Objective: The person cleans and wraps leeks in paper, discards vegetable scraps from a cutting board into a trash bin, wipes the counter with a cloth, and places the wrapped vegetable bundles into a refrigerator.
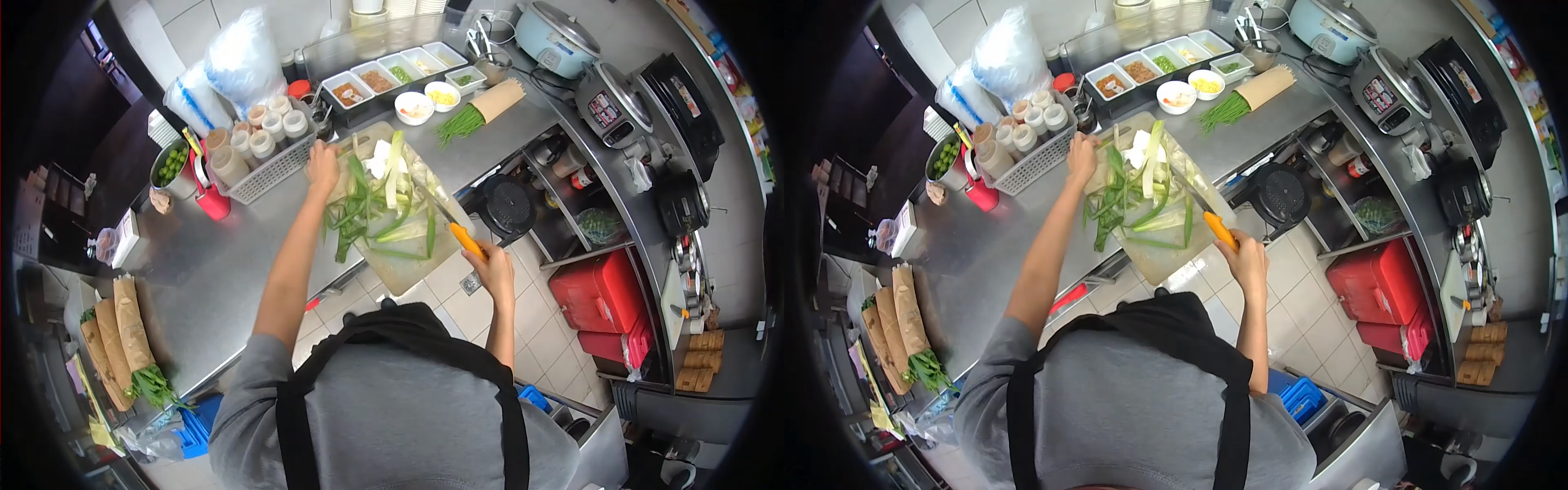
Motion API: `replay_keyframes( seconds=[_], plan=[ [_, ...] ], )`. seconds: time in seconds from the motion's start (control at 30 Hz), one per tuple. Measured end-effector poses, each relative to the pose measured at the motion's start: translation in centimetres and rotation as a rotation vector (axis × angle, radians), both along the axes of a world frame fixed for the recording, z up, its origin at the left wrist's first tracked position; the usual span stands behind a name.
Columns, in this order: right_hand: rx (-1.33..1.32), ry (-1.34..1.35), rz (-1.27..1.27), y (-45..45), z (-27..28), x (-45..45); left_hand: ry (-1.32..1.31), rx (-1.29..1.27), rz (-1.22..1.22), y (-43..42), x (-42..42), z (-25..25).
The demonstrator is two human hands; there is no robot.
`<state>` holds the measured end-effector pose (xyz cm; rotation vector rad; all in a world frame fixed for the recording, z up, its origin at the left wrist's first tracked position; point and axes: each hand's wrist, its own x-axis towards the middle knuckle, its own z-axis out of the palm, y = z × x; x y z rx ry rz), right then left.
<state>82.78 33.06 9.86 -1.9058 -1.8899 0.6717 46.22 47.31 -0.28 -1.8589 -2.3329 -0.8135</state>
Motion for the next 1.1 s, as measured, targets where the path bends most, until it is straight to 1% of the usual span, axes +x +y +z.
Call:
replay_keyframes(
  seconds=[0.07, 0.17, 0.2, 0.27, 0.3, 0.33, 0.37, 0.43, 0.53, 0.63, 0.73, 0.77, 0.83, 0.87, 0.93, 0.97, 1.0, 1.1],
  plan=[
    [0.03, 0.019, -0.012, -0.3, 0.1, 0.1, 0.06, -0.133, -0.056, 3.2, -2.0, -1.2],
    [0.047, 0.055, -0.05, -0.7, 0.4, 0.2, 0.138, -0.298, -0.171, 5.2, -2.2, -0.8],
    [0.058, 0.059, -0.063, -0.9, 0.4, 0.3, 0.147, -0.269, -0.173, 6.1, -2.2, -1.2],
    [0.099, 0.071, -0.067, -1.1, 0.1, 0.8, 0.199, -0.311, -0.172, 7.7, -3.0, -3.0],
    [0.091, 0.081, -0.079, -1.2, 0.2, 1.0, 0.223, -0.339, -0.173, 8.1, -3.4, -3.9],
    [0.079, 0.091, -0.09, -1.3, 0.5, 1.0, 0.213, -0.273, -0.191, 7.8, -3.6, -4.2],
    [0.066, 0.104, -0.1, -1.6, 0.6, 1.1, 0.232, -0.304, -0.205, 7.6, -3.8, -4.4],
    [0.045, 0.121, -0.113, -1.9, 0.8, 1.2, 0.177, -0.274, -0.218, 6.0, -3.0, -2.3],
    [0.068, 0.155, -0.104, -1.6, 1.0, 1.2, 0.135, -0.191, -0.217, 5.0, -2.6, -1.4],
    [0.122, 0.156, -0.072, -1.5, 0.8, 1.2, 0.169, -0.231, -0.316, 5.5, -3.4, -1.8],
    [0.151, 0.159, -0.065, -1.0, 1.2, 0.9, 0.172, -0.324, -0.281, 6.5, -3.4, -2.0],
    [0.147, 0.162, -0.066, -1.2, 1.3, 0.9, 0.136, -0.236, -0.233, 6.6, -3.2, -2.2],
    [0.16, 0.173, -0.076, -1.5, 1.6, 1.1, 0.064, -0.06, -0.135, 6.4, -2.0, -0.5],
    [0.166, 0.181, -0.083, -1.6, 1.7, 1.2, -0.04, 0.032, -0.146, 4.3, -0.8, 2.7],
    [0.137, 0.226, -0.104, -1.5, 1.3, 1.6, 0.001, -0.049, -0.289, 0.8, 0.3, 5.2],
    [0.117, 0.245, -0.112, -1.8, 1.2, 1.8, 0.017, -0.096, -0.358, -0.5, 0.5, 5.3],
    [0.108, 0.234, -0.107, -2.1, 1.1, 1.8, 0.104, -0.206, -0.398, -1.0, 0.5, 4.7],
    [0.12, 0.214, -0.084, -2.0, 1.3, 1.7, 0.209, -0.321, -0.365, -0.8, 0.7, 4.7]
  ],
)
